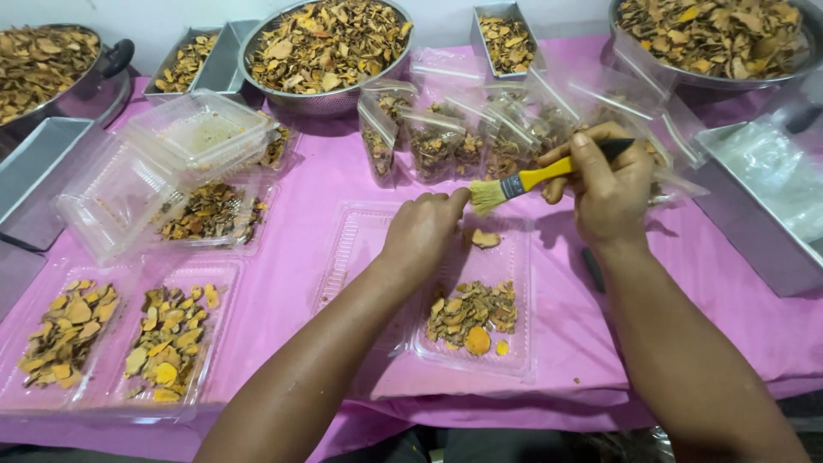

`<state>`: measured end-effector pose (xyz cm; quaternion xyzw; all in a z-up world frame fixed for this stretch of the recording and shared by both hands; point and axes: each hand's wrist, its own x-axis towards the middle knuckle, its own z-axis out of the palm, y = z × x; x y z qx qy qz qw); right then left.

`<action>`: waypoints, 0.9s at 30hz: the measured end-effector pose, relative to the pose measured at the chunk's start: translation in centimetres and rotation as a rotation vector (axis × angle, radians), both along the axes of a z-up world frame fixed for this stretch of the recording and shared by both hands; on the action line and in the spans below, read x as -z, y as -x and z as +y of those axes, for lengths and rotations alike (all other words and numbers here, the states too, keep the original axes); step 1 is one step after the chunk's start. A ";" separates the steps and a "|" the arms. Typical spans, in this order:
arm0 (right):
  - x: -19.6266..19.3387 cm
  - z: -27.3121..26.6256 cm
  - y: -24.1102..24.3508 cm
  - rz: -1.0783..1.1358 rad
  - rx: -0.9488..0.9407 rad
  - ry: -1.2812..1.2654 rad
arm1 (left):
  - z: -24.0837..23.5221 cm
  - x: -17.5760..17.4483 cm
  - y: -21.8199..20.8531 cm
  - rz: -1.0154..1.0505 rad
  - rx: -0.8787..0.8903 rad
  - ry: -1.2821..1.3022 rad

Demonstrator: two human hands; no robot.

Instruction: The person uses a small brush to sweep dried fruit pieces within a clear plastic tray. They repeatedly brush the contents and occasionally pick up pieces with their left hand, then return them to the tray. The workspace includes multiple filled trays and sealed bags of dried fruit on a pink tablecloth.

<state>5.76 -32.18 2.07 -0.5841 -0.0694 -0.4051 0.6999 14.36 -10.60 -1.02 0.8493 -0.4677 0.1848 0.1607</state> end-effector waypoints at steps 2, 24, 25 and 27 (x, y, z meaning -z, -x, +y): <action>-0.4 -0.1 0.2 -0.001 0.014 0.010 | 0.3 -0.6 0.4 0.001 -0.006 -0.010; -1.2 1.4 1.6 -0.012 -0.042 0.155 | 4.1 -2.6 8.6 0.305 0.372 -0.129; -1.2 1.4 1.5 -0.018 -0.039 0.159 | 3.9 -3.2 9.1 0.298 0.375 -0.127; -1.0 1.5 1.6 0.009 -0.059 0.167 | 3.6 -4.0 10.4 0.355 0.284 -0.400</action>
